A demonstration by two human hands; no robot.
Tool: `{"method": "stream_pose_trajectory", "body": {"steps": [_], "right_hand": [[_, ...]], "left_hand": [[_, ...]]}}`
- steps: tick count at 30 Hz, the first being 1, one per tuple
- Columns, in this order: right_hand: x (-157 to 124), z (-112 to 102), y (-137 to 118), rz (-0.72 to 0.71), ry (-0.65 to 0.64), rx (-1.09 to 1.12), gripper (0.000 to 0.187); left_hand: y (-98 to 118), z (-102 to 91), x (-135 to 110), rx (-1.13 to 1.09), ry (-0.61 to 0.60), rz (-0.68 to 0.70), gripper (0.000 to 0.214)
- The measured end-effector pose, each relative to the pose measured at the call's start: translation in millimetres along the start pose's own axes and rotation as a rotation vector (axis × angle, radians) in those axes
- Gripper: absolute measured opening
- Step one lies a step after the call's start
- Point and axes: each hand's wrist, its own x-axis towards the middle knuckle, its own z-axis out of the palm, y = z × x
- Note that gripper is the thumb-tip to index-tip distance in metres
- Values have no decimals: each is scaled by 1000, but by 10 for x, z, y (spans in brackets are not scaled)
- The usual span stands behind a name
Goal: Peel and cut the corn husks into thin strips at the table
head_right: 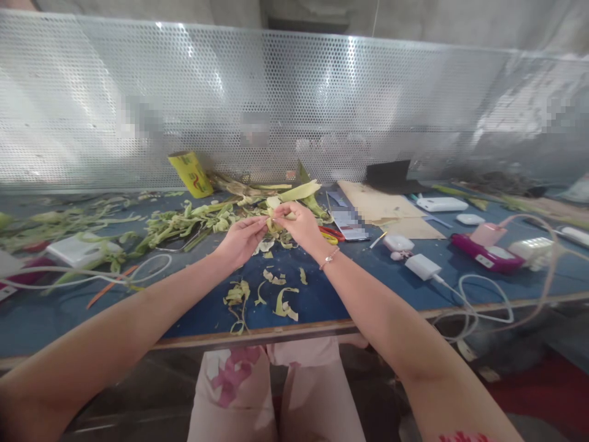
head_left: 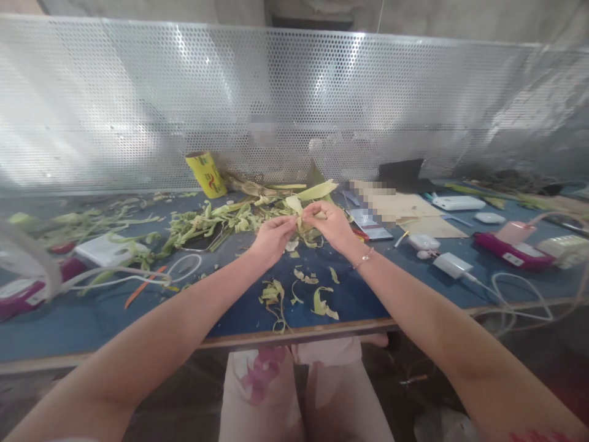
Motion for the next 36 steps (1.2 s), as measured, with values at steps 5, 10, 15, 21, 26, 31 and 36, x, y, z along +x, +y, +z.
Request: {"method": "stream_pose_trajectory", "body": {"steps": [5, 10, 15, 21, 26, 31, 36], "right_hand": [[-14, 21, -1, 15, 14, 14, 12], [-20, 80, 62, 71, 28, 178, 20], [-15, 135, 71, 235, -8, 488, 31], [-10, 128, 59, 331, -33, 647, 40], [-37, 163, 37, 374, -129, 516, 29], [-62, 212, 55, 228, -56, 114, 22], [-48, 207, 72, -21, 13, -220, 22]], "left_hand": [[-12, 13, 4, 31, 0, 3, 13], [26, -21, 28, 8, 4, -33, 6], [77, -43, 47, 16, -13, -65, 7], [89, -41, 52, 48, 35, -43, 5], [61, -31, 35, 156, 26, -35, 7], [7, -19, 17, 272, 26, 8, 8], [-12, -21, 26, 331, 46, 2, 10]]}}
